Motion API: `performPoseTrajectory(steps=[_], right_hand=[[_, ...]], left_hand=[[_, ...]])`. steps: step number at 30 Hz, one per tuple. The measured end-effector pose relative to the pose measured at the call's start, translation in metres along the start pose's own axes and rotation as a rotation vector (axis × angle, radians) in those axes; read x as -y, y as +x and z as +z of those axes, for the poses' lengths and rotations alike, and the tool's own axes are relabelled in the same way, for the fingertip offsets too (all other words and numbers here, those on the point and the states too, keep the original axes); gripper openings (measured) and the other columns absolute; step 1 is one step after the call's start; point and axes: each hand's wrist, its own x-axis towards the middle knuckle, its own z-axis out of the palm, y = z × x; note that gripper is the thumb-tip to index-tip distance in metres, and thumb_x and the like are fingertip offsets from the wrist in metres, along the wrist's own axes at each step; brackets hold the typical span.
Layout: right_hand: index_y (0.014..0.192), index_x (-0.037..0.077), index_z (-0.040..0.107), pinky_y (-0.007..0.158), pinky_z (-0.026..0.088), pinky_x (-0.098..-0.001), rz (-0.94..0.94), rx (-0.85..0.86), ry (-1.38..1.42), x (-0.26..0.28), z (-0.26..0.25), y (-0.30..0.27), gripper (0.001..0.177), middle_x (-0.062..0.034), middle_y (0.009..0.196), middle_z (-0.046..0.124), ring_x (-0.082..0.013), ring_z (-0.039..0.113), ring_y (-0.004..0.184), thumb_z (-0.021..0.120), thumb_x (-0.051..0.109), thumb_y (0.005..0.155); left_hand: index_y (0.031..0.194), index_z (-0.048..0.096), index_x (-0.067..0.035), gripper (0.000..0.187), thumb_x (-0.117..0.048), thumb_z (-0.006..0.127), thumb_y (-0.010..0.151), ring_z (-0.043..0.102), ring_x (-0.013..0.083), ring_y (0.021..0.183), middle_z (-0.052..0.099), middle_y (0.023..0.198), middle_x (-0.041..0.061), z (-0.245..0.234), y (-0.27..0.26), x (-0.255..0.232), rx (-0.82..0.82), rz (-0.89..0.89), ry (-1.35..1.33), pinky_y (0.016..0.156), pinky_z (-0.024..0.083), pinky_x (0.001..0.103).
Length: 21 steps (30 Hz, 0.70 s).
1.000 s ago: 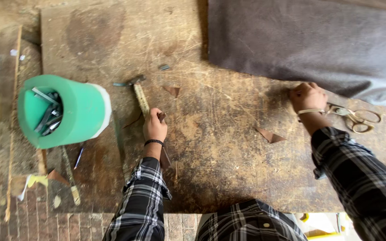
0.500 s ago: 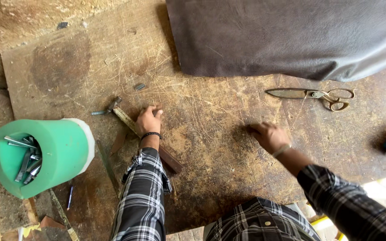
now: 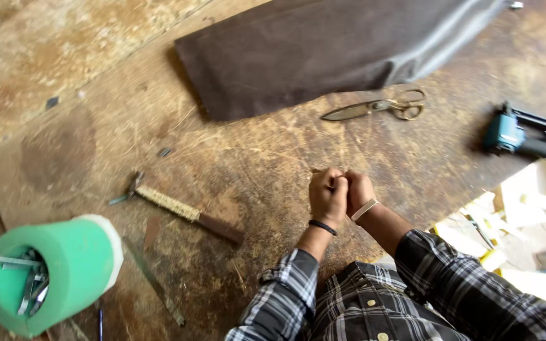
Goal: The person staples dark brown fabric onto a wooden board using a pneumatic staple gun, trims excess fabric with shears, and flips the board to continue stapling along the edges. The work is performed on a wooden workbench in a workshop with foam scraps and tools nearby.
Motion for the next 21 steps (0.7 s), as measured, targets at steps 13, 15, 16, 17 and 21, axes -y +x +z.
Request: performPoseTrajectory(steps=[13,15,16,17,21], right_hand=[[0.094,0.004,0.062,0.084,0.055,-0.0367,-0.425,0.339,0.324,0.101,-0.14,-0.129,0.052,-0.0111,0.097,0.067,-0.0243,0.065,0.089,0.043,0.05,0.11],[0.099,0.005,0.064,0.082,0.055,-0.034,-0.462,0.195,0.357,0.112,-0.182,-0.129,0.047,-0.0098,0.097,0.067,-0.0217,0.064,0.089,0.044,0.046,0.112],[0.101,0.007,0.065,0.08,0.055,-0.0327,-0.432,0.055,0.422,0.116,-0.205,-0.128,0.043,-0.0086,0.098,0.067,-0.0204,0.064,0.088,0.045,0.043,0.111],[0.103,0.009,0.066,0.077,0.055,-0.0314,-0.397,-0.087,0.481,0.123,-0.233,-0.13,0.039,-0.0075,0.098,0.068,-0.019,0.064,0.088,0.046,0.041,0.11],[0.111,0.006,0.066,0.072,0.051,-0.035,-0.363,-0.353,0.148,0.164,-0.351,-0.146,0.031,-0.0103,0.095,0.067,-0.0226,0.062,0.083,0.055,0.034,0.103]], left_hand=[[0.113,0.053,-0.009,0.03,-0.038,0.056,0.104,0.053,0.0349,0.124,0.058,0.128,0.016,0.178,-0.073,-0.092,0.357,0.384,0.168,0.104,0.037,0.052],[0.116,0.051,-0.01,0.029,-0.037,0.055,0.108,0.059,0.0315,0.119,0.061,0.127,0.012,0.219,-0.085,-0.096,0.458,0.298,0.078,0.103,0.045,0.047],[0.12,0.053,-0.01,0.03,-0.037,0.056,0.107,0.06,0.0315,0.117,0.061,0.125,0.013,0.24,-0.09,-0.097,0.51,0.235,0.111,0.101,0.047,0.045],[0.123,0.055,-0.009,0.032,-0.036,0.058,0.107,0.06,0.0314,0.115,0.062,0.123,0.013,0.265,-0.098,-0.098,0.557,0.17,0.14,0.099,0.049,0.043],[0.127,0.056,-0.006,0.047,-0.039,0.069,0.096,0.064,0.0281,0.111,0.062,0.126,0.014,0.351,-0.115,-0.088,0.793,0.009,-0.06,0.094,0.054,0.038]])
